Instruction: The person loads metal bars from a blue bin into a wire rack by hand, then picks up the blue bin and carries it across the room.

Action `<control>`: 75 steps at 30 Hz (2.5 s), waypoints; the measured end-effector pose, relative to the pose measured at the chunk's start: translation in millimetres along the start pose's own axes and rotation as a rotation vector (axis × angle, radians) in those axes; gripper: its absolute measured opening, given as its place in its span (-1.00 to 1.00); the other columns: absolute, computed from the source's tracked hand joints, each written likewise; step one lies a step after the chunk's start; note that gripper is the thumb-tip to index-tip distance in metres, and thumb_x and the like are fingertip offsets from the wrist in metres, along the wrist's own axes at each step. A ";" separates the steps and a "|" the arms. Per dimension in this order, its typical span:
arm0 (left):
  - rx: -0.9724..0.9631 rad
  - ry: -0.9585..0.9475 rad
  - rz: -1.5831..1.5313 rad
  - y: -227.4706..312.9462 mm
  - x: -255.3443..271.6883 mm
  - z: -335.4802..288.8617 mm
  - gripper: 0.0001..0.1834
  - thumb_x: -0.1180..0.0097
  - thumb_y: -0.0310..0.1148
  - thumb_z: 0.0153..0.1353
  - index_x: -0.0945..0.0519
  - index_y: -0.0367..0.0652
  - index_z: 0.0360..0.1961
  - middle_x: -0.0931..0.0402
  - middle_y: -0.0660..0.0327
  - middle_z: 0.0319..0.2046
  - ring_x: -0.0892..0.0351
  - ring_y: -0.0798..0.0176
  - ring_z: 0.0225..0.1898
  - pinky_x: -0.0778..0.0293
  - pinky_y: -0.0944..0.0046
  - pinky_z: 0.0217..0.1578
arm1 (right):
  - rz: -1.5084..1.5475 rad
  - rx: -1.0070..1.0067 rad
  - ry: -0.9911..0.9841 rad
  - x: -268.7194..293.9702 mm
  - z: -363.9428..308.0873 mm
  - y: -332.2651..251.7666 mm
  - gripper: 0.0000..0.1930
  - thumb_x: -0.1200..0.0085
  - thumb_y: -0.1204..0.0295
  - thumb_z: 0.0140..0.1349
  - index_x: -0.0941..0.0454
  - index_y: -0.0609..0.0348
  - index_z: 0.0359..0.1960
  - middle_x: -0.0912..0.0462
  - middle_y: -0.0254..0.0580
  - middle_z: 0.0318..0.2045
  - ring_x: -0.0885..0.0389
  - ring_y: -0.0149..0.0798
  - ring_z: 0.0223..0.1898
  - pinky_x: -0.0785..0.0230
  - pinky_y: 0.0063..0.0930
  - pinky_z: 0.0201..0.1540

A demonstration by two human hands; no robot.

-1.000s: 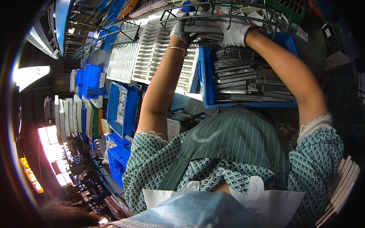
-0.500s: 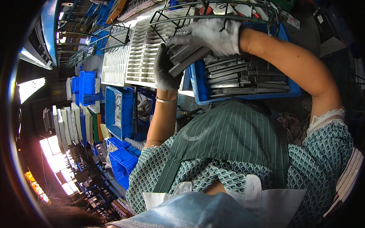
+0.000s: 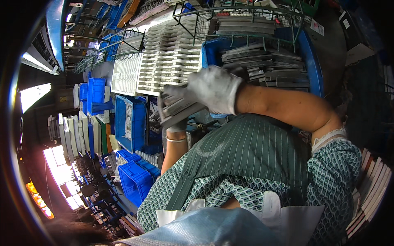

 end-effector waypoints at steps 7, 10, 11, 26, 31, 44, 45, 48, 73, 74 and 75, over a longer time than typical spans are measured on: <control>0.359 -0.103 0.646 -150.6 126.2 42.8 -0.60 0.12 -0.20 0.14 -0.34 -0.15 -0.03 -0.35 0.16 -0.03 -0.29 0.21 0.02 -0.19 0.22 0.07 | 0.904 -0.136 -0.197 -178.5 -42.3 43.4 -0.26 0.14 0.00 0.10 0.22 -0.19 0.26 -0.30 -0.09 -0.06 -0.38 -0.29 -0.29 -0.35 -0.53 -0.24; 0.302 -0.293 1.174 -174.5 146.8 42.0 -0.55 0.13 -0.17 0.15 -0.30 -0.17 0.02 -0.33 0.11 0.00 -0.29 0.15 0.03 -0.12 0.18 0.08 | 0.043 -0.173 -0.739 -170.2 -63.2 42.9 -0.12 0.10 -0.14 0.00 0.28 -0.16 0.26 -0.16 -0.01 0.12 -0.39 -0.21 -0.25 -0.28 -0.41 -0.05; 0.459 -0.368 1.208 -175.1 121.4 43.3 -0.51 0.11 -0.14 0.14 -0.28 -0.18 0.03 -0.32 0.06 0.00 -0.32 0.10 0.00 -0.09 0.12 0.10 | 0.052 -0.202 -0.748 -180.2 -73.8 49.7 -0.12 0.10 -0.14 0.00 0.28 -0.16 0.26 -0.16 -0.01 0.12 -0.39 -0.21 -0.25 -0.28 -0.41 -0.05; -0.293 -0.232 1.137 -46.5 -120.9 88.1 -0.79 0.08 -0.38 0.14 -0.51 -0.23 -0.25 -0.49 0.09 -0.29 -0.48 0.24 -0.23 -0.36 0.37 -0.19 | 0.042 -0.362 0.408 5.0 -130.0 180.7 -0.70 0.11 0.28 0.14 -0.42 0.02 -0.10 -0.52 -0.18 -0.20 -0.49 -0.12 -0.20 -0.33 -0.43 -0.16; 0.013 -0.129 1.782 -82.7 -133.6 188.6 -0.64 0.18 -0.19 0.15 -0.45 -0.17 -0.12 -0.54 0.10 -0.34 -0.52 0.17 -0.29 -0.39 0.29 -0.24 | -0.003 -0.577 -0.016 -37.4 -132.8 248.3 -0.56 0.04 0.30 0.09 -0.29 -0.03 0.05 -0.40 -0.20 -0.03 -0.33 -0.19 0.00 -0.24 -0.44 -0.02; 0.088 -0.123 2.151 -125.2 -65.1 281.2 -0.53 0.11 -0.20 0.05 -0.39 -0.29 -0.06 -0.40 -0.07 -0.09 -0.40 -0.02 -0.03 -0.35 0.14 -0.08 | 0.435 -0.510 0.176 -53.6 -124.5 265.0 -0.37 -0.26 0.23 -0.24 -0.38 0.04 -0.02 -0.42 -0.13 -0.11 -0.32 -0.06 -0.02 -0.17 -0.29 0.06; 0.136 -0.131 2.092 -123.2 -46.9 290.0 -0.52 0.11 -0.23 0.06 -0.33 -0.26 0.00 -0.39 -0.08 -0.08 -0.38 -0.03 -0.02 -0.34 0.13 -0.07 | 0.443 -0.486 0.173 -61.8 -119.0 263.0 -0.37 -0.26 0.23 -0.24 -0.38 0.04 -0.02 -0.42 -0.13 -0.11 -0.32 -0.06 -0.02 -0.17 -0.29 0.06; 0.124 -0.438 2.090 -169.6 -94.0 276.6 -0.52 0.13 -0.35 0.07 -0.24 -0.10 0.08 -0.36 -0.12 -0.06 -0.36 -0.07 -0.01 -0.33 0.10 -0.05 | 0.556 -0.456 0.393 -69.2 -167.8 283.3 -0.36 -0.25 0.23 -0.24 -0.37 0.04 -0.01 -0.43 -0.13 -0.11 -0.33 -0.04 -0.03 -0.16 -0.29 0.07; -0.005 -0.094 0.635 -157.1 -146.7 195.5 -0.74 0.09 -0.22 0.13 -0.39 -0.25 -0.40 -0.39 0.11 -0.67 -0.42 0.14 -0.69 -0.47 0.10 -0.65 | 0.377 -0.863 -0.131 -8.4 -134.6 246.9 -0.50 -0.10 0.55 -0.14 -0.31 0.08 -0.07 -0.46 -0.07 -0.14 -0.47 -0.07 -0.18 -0.34 -0.38 -0.11; -0.015 -0.077 1.023 -150.7 -146.8 188.6 -0.69 0.09 -0.22 0.14 -0.44 -0.31 -0.33 -0.46 0.07 -0.56 -0.48 0.13 -0.56 -0.44 0.17 -0.54 | 0.067 -0.634 -0.304 -8.4 -130.0 236.3 -0.53 -0.06 0.68 -0.20 -0.34 0.18 -0.13 -0.48 -0.05 -0.17 -0.45 -0.05 -0.11 -0.33 -0.34 -0.09; -0.013 -0.077 1.022 -149.9 -145.4 184.2 -0.69 0.09 -0.22 0.14 -0.44 -0.31 -0.33 -0.46 0.07 -0.56 -0.48 0.13 -0.56 -0.44 0.17 -0.54 | 0.067 -0.635 -0.306 -14.5 -130.4 237.9 -0.53 -0.06 0.68 -0.20 -0.34 0.18 -0.13 -0.48 -0.05 -0.17 -0.45 -0.05 -0.11 -0.33 -0.34 -0.09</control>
Point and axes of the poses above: each hand's wrist, its own z-axis towards the middle knuckle, its own x-axis out of the back of the hand, y = z × x, the point moved 6 cm from there along z, towards the middle knuckle
